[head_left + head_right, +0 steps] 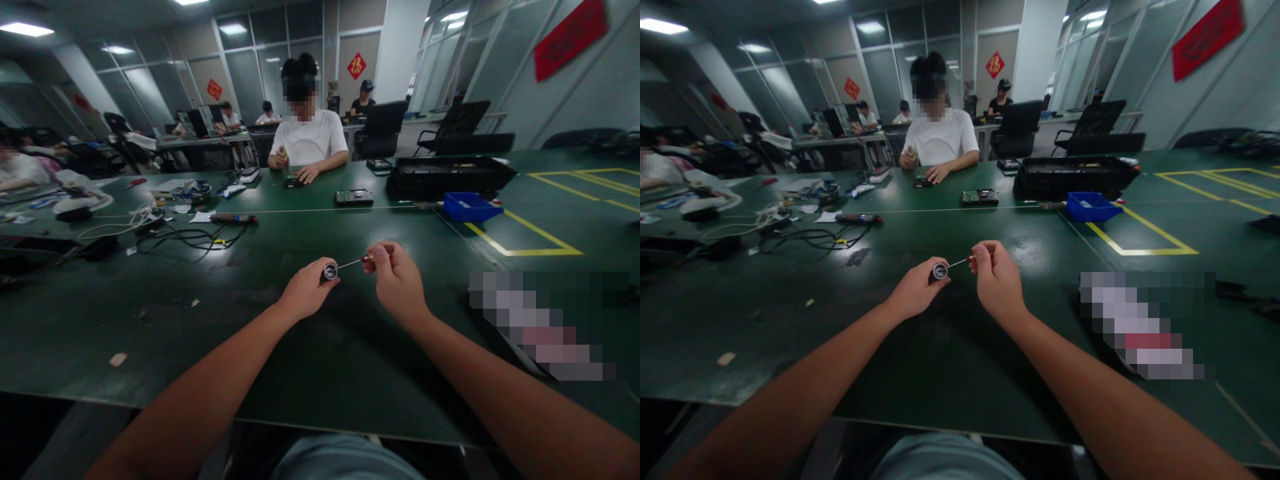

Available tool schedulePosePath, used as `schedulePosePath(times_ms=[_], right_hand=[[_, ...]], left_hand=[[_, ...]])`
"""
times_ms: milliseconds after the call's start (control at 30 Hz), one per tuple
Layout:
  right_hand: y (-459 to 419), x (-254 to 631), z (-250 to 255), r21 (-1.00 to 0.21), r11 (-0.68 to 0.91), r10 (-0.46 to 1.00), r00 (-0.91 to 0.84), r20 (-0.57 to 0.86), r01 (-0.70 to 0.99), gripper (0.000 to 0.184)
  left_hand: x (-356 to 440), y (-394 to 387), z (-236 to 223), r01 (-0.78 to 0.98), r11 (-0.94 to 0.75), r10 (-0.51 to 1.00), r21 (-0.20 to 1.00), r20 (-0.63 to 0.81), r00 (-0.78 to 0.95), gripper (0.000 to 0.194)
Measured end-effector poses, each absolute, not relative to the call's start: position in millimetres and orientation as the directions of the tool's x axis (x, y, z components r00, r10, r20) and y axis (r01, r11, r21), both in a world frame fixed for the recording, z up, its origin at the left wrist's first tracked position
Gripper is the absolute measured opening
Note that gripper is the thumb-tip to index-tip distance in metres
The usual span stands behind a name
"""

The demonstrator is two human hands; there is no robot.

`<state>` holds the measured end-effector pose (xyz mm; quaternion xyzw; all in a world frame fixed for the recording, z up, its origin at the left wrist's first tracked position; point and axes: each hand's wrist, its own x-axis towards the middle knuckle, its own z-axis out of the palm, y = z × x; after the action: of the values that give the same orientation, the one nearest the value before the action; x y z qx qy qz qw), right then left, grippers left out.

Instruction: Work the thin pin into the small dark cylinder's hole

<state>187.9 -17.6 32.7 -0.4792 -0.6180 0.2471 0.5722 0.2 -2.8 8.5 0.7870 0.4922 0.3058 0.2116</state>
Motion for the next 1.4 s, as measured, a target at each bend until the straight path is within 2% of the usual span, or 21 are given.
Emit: schedulePosePath(times_ms=[167,300,533,700,867,1100,1400], right_hand=[[-23,189,37,-0.741,0.470,0.842,0.010,0.540,0.479,0.025],[-25,189,39,-0.713,0.466,0.850,-0.041,0.525,0.524,0.026],[-27,188,43,-0.667,0.442,0.842,-0.022,0.538,0.601,0.022],[-27,190,44,-0.666,0.459,0.809,0.034,0.587,0.588,0.020],[-26,189,41,-0.683,0.473,0.822,0.001,0.569,0.557,0.020],[-26,188,41,-0.654,0.453,0.848,-0.067,0.526,0.606,0.021],[-24,192,42,-0.613,0.439,0.824,-0.022,0.566,0.657,0.020]], left_hand=[[-1,-2,6,0.640,-0.457,0.889,0.618,0.287,0.357,0.021],[-1,-2,4,0.632,-0.476,0.878,0.611,0.297,0.374,0.025],[-2,-1,4,0.665,-0.454,0.890,0.593,0.266,0.371,0.024],[-3,1,3,0.669,-0.433,0.901,0.604,0.259,0.349,0.022],[-2,0,3,0.661,-0.448,0.893,0.602,0.266,0.363,0.024],[-1,-1,2,0.680,-0.462,0.886,0.569,0.253,0.390,0.026],[-3,1,-1,0.698,-0.447,0.894,0.560,0.250,0.372,0.027]])
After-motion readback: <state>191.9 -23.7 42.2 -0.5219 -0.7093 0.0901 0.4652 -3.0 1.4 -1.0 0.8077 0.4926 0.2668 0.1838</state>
